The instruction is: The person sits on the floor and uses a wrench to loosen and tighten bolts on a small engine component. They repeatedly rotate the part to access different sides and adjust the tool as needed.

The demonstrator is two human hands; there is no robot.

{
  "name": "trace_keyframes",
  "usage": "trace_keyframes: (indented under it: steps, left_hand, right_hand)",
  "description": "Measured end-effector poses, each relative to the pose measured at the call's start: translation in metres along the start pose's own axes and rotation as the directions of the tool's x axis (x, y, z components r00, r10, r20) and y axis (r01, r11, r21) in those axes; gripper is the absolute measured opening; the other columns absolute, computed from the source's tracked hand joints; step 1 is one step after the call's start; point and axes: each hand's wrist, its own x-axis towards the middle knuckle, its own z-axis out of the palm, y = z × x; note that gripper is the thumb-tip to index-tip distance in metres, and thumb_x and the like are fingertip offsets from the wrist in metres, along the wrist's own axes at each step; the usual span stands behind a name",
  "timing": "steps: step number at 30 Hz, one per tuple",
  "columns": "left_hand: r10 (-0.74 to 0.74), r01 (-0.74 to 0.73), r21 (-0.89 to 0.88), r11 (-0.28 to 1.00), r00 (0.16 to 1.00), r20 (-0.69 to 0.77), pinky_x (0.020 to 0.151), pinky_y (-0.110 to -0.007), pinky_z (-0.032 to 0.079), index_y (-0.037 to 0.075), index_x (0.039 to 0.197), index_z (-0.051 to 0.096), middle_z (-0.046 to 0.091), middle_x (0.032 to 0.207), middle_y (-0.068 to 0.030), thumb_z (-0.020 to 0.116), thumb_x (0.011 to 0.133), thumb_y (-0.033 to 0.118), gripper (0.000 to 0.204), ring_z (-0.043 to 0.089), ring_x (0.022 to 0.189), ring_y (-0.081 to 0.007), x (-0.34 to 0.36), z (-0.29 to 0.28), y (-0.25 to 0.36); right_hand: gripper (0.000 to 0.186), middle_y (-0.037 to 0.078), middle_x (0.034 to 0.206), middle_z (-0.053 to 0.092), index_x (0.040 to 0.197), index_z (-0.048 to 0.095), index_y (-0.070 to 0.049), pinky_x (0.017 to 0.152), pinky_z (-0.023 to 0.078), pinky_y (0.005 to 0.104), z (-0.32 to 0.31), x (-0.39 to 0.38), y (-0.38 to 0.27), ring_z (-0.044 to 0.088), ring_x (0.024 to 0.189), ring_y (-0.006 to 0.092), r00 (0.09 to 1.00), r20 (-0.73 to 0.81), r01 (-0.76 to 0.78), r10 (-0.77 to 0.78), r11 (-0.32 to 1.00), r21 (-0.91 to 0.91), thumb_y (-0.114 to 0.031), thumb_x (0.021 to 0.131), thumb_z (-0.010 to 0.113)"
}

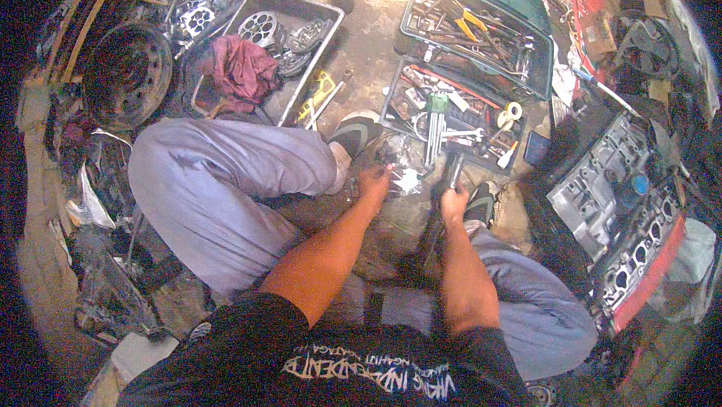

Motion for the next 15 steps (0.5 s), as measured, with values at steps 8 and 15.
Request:
trace_keyframes:
  steps: [8,15]
  left_hand:
    - [0.32,-0.251,0.282,0.926,0.918,-0.233,0.056,-0.036,0.049,-0.001,0.092,0.073,0.071,0.077,-0.0126,0.065,0.095,0.02,0.023,0.063,0.056,-0.0211,0.023,0.014,-0.046]
    - [0.056,-0.052,0.057,0.997,0.996,-0.064,0.056,-0.036,0.049,0.001,0.09,0.076,0.071,0.069,-0.009,0.065,0.095,0.02,0.022,0.065,0.059,-0.0199,0.009,0.006,-0.017]
  right_hand:
    - [0.021,-0.002,0.068,0.054,0.086,0.065,0.007,0.055,0.034,0.0295,-0.017,-0.017,-0.027,0.044,0.063,0.009,0.992,0.0,0.128,-0.128,0.99,0.054,-0.003,0.084,0.047]
    - [0.017,-0.003,0.065,0.048,0.079,0.062,0.004,0.053,0.031,0.0306,-0.013,-0.017,-0.035,0.041,0.06,0.0091,0.997,-0.04,0.07,-0.065,0.989,0.13,-0.002,0.081,0.046]
